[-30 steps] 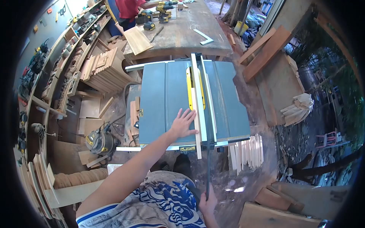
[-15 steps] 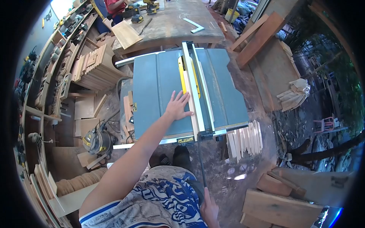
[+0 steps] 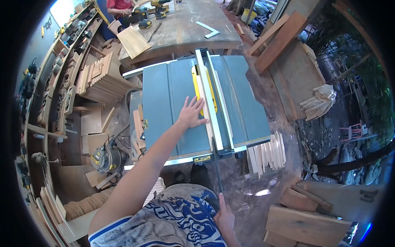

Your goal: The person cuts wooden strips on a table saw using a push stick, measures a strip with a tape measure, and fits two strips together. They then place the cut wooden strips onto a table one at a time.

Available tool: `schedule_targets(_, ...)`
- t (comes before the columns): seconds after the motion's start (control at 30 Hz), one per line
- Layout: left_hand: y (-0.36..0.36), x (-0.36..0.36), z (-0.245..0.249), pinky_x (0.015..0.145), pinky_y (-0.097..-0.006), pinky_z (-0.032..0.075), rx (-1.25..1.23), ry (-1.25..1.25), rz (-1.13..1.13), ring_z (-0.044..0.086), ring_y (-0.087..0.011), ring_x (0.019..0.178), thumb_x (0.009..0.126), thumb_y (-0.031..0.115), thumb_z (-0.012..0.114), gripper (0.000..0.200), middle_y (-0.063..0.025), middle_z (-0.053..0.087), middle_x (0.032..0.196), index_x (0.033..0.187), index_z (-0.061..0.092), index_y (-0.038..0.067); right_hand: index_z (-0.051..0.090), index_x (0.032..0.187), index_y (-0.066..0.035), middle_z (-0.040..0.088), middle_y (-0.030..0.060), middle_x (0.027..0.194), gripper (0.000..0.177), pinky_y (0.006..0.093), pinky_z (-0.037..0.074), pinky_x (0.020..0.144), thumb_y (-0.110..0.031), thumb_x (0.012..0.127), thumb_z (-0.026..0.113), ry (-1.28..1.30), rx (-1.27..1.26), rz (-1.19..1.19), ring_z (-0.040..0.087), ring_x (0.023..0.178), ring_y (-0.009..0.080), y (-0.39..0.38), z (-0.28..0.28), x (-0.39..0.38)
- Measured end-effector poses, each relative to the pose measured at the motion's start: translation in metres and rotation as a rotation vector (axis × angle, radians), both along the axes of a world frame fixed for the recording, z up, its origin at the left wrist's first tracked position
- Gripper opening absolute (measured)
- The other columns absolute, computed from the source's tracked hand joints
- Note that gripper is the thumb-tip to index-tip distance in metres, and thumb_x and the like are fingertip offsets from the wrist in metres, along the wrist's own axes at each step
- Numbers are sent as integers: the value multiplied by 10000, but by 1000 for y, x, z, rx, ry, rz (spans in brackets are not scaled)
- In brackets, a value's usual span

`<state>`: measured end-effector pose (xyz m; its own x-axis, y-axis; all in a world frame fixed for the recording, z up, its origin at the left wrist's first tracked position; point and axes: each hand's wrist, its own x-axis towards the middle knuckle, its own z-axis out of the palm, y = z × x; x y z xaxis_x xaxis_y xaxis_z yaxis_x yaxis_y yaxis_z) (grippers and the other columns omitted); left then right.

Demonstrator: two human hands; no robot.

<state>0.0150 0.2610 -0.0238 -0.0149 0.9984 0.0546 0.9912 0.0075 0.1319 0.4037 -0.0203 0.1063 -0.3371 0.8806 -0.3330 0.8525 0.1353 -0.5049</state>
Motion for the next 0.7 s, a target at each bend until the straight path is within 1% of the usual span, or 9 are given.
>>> schedule_targets(0.07, 9, -5, 1, 1306, -570, 55, -8, 25, -12, 193, -313, 1596, 872, 868, 445, 1127, -95, 324, 1690, 1616, 343, 27, 371, 1626, -263, 615, 209, 912, 769, 577, 523, 712, -38, 915, 560, -50, -46, -6, 646, 785, 462, 8, 3, -8)
schedule_targets(0.13, 19, -11, 7, 1305, -570, 56, -76, 82, -1, 189, -308, 1598, 948, 790, 401, 1006, -86, 328, 1689, 1615, 352, 38, 365, 1627, -269, 621, 214, 923, 774, 582, 523, 718, -37, 914, 558, -53, -54, -20, 649, 794, 468, 16, 7, -20)
schedule_targets(0.17, 26, -15, 5, 1305, -570, 56, -72, 87, -5, 189, -308, 1598, 948, 790, 401, 1006, -86, 328, 1689, 1615, 352, 38, 360, 1629, -275, 628, 218, 934, 779, 588, 523, 725, -37, 914, 556, -62, -66, -30, 651, 803, 473, 21, 8, -24)
schedule_targets(0.23, 37, -24, 0, 1306, -568, 61, -59, 12, 16, 210, -306, 1592, 1014, 613, 404, 819, -69, 353, 1675, 1605, 372, 48, 352, 1631, -283, 632, 220, 947, 789, 587, 524, 736, -36, 910, 559, -47, -58, -30, 653, 812, 476, 30, 10, -32)
schedule_targets(0.27, 43, -28, 1, 1306, -568, 61, -59, 16, 10, 210, -306, 1592, 1014, 613, 404, 819, -69, 353, 1675, 1605, 372, 48, 345, 1633, -291, 637, 222, 960, 800, 586, 526, 747, -35, 907, 561, -35, -50, -26, 654, 821, 480, 34, 10, -36)
schedule_targets(0.33, 56, -36, 3, 1303, -577, 70, -102, 22, 31, 207, -304, 1592, 1055, 503, 340, 706, -69, 336, 1687, 1605, 380, 63, 339, 1635, -293, 643, 220, 967, 807, 583, 527, 755, -30, 905, 561, -45, -71, -33, 657, 833, 474, 47, 12, -46)
schedule_targets(0.57, 106, -72, 2, 1298, -583, 90, -125, 53, 46, 215, -306, 1590, 1049, 474, 344, 693, -73, 331, 1690, 1605, 382, 62, 328, 1639, -302, 664, 201, 961, 831, 555, 540, 769, -18, 897, 569, -47, -47, -34, 670, 872, 446, 90, 9, -88)
schedule_targets(0.63, 121, -83, 0, 1296, -577, 116, -111, 52, 73, 229, -306, 1588, 1026, 530, 391, 751, -62, 336, 1686, 1609, 365, 58, 321, 1641, -304, 666, 201, 976, 836, 556, 541, 771, -18, 896, 570, -45, -46, -35, 671, 873, 446, 107, 9, -101)
schedule_targets(0.7, 135, -94, 5, 1294, -580, 119, -138, 55, 80, 223, -302, 1591, 1010, 564, 420, 792, -57, 320, 1696, 1618, 349, 62, 315, 1643, -306, 667, 200, 991, 841, 557, 542, 772, -18, 895, 571, -46, -45, -36, 672, 874, 447, 122, 6, -113)
